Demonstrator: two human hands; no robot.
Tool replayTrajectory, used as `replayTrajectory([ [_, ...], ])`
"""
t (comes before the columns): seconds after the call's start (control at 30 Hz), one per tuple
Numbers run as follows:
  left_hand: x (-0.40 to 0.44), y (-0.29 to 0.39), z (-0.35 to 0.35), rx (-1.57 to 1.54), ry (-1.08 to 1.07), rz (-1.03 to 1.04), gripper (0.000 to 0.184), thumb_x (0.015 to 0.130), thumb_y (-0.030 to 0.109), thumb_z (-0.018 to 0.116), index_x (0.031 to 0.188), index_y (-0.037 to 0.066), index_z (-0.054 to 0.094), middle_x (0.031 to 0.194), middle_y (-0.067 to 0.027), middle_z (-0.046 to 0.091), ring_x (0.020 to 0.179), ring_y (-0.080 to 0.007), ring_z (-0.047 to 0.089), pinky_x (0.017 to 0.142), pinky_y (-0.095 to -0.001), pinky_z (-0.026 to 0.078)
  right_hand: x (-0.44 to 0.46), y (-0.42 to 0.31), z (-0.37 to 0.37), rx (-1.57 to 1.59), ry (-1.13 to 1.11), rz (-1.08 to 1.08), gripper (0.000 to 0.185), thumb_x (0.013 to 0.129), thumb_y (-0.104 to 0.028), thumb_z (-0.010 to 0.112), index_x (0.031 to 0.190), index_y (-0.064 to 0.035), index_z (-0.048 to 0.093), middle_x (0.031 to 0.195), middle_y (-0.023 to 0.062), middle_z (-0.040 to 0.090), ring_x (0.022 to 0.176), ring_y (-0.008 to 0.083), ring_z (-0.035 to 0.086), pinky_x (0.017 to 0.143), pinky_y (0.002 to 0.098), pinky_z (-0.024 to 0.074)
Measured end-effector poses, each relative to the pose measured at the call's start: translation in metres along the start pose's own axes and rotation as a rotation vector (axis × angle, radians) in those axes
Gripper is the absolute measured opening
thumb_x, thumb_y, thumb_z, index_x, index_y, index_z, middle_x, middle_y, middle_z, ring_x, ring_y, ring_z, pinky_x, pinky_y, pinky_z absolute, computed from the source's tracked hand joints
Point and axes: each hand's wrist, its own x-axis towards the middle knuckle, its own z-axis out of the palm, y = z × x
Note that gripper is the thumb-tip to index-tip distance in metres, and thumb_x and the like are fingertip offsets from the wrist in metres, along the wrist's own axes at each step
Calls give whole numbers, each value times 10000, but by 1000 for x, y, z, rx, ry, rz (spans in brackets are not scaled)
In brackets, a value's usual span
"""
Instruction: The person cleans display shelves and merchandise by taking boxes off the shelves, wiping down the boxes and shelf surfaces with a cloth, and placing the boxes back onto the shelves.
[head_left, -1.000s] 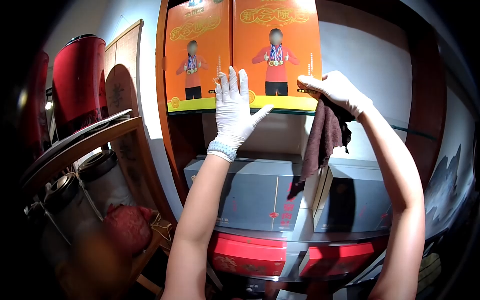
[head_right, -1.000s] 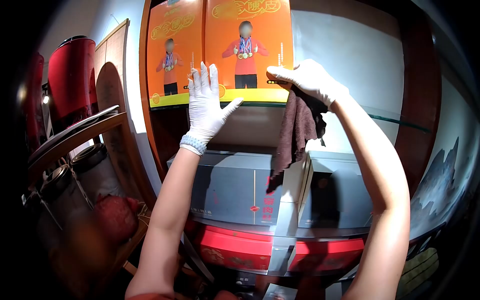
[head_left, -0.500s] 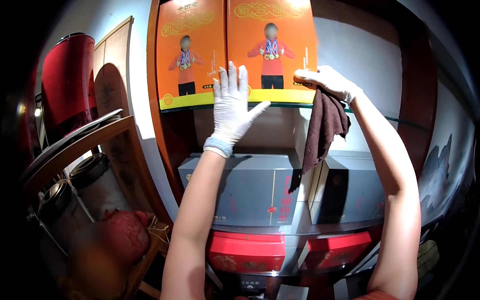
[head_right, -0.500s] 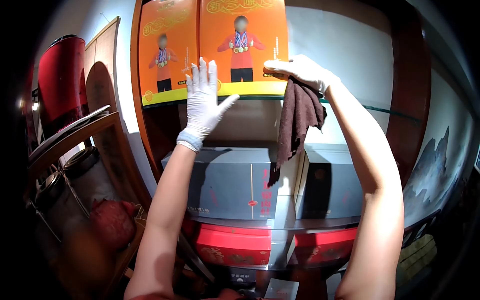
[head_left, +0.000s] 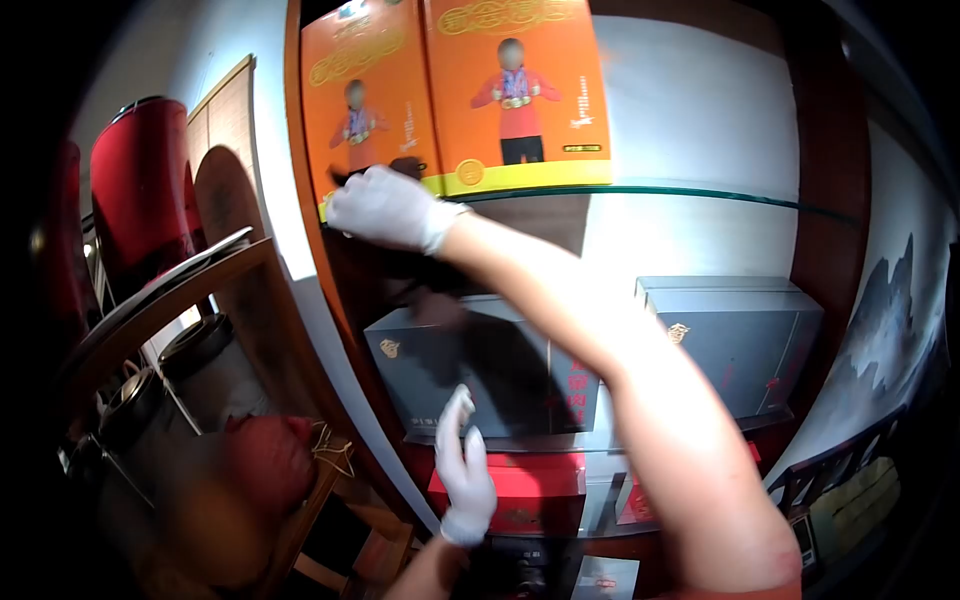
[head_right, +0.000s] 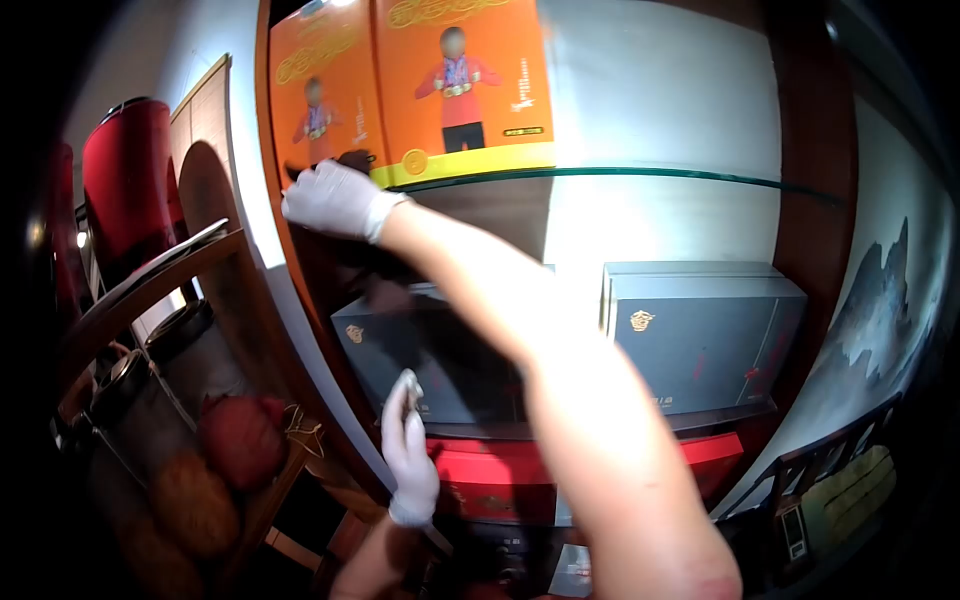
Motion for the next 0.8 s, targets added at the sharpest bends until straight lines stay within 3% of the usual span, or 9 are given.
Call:
replayTrajectory([
  [0.1, -37, 0, 0, 81, -94, -57, 488, 849, -84, 457, 1337, -80, 471, 1349, -199, 527, 1214, -294, 536, 1054, -365, 405, -12, 1, 32, -109, -137, -12, 73, 808, -185, 579, 803, -135, 633, 754, 16, 586, 776, 196, 592, 666, 345, 465],
  [0.23, -70, 11, -12, 198, -157, -62, 441, 839, -52, 495, 1277, -109, 509, 1308, -217, 560, 1182, -320, 560, 1038, -379, 425, -66, 20, 7, -97, -58, -127, 74, 823, -200, 576, 802, -156, 632, 812, -6, 577, 856, 187, 585, 686, 339, 464],
  [0.43, -106, 13, -49, 306, -149, -197, 406, 842, 2, 506, 1238, -61, 572, 1234, -196, 618, 1136, -327, 587, 1003, -385, 440, -183, 80, -146, -145, -540, 81, 83, 789, -150, 597, 844, -91, 614, 838, 84, 590, 839, 263, 637, 703, 390, 531],
  [0.53, -133, 11, -76, 344, -144, -274, 368, 863, 28, 520, 1215, -38, 605, 1186, -180, 642, 1079, -314, 617, 964, -376, 470, -279, 118, -229, -379, -432, 76, 108, 780, -118, 598, 879, -75, 606, 850, 98, 588, 839, 278, 609, 706, 387, 504],
  [0.57, -156, 3, -92, 347, -119, -334, 325, 882, 40, 533, 1184, -33, 629, 1120, -181, 664, 1020, -303, 642, 913, -369, 494, -327, 139, -279, -342, -385, 161, 111, 787, -110, 592, 888, -66, 606, 843, 108, 579, 827, 299, 599, 697, 393, 494],
  [0.6, -164, 0, -104, 353, -141, -347, 310, 891, 46, 538, 1175, -30, 636, 1086, -182, 672, 981, -299, 651, 879, -364, 502, -350, 142, -306, -416, -538, 333, 106, 793, -102, 608, 888, -55, 608, 865, 129, 588, 836, 318, 590, 700, 398, 486],
  [0.67, -184, -9, -122, 410, -122, -297, 265, 908, 65, 556, 1137, -19, 661, 982, -176, 690, 859, -286, 669, 786, -348, 511, -360, 122, -325, -393, -288, 339, 160, 766, -19, 709, 897, -35, 619, 866, 146, 603, 791, 327, 578, 689, 396, 491],
  [0.8, -198, -5, -131, 360, -74, -543, 206, 920, 81, 573, 1069, 6, 693, 951, -155, 709, 852, -276, 688, 776, -327, 526, -276, 75, -263, -237, -26, 285, 299, 708, 24, 785, 966, -13, 639, 917, 160, 635, 835, 324, 612, 728, 377, 504],
])
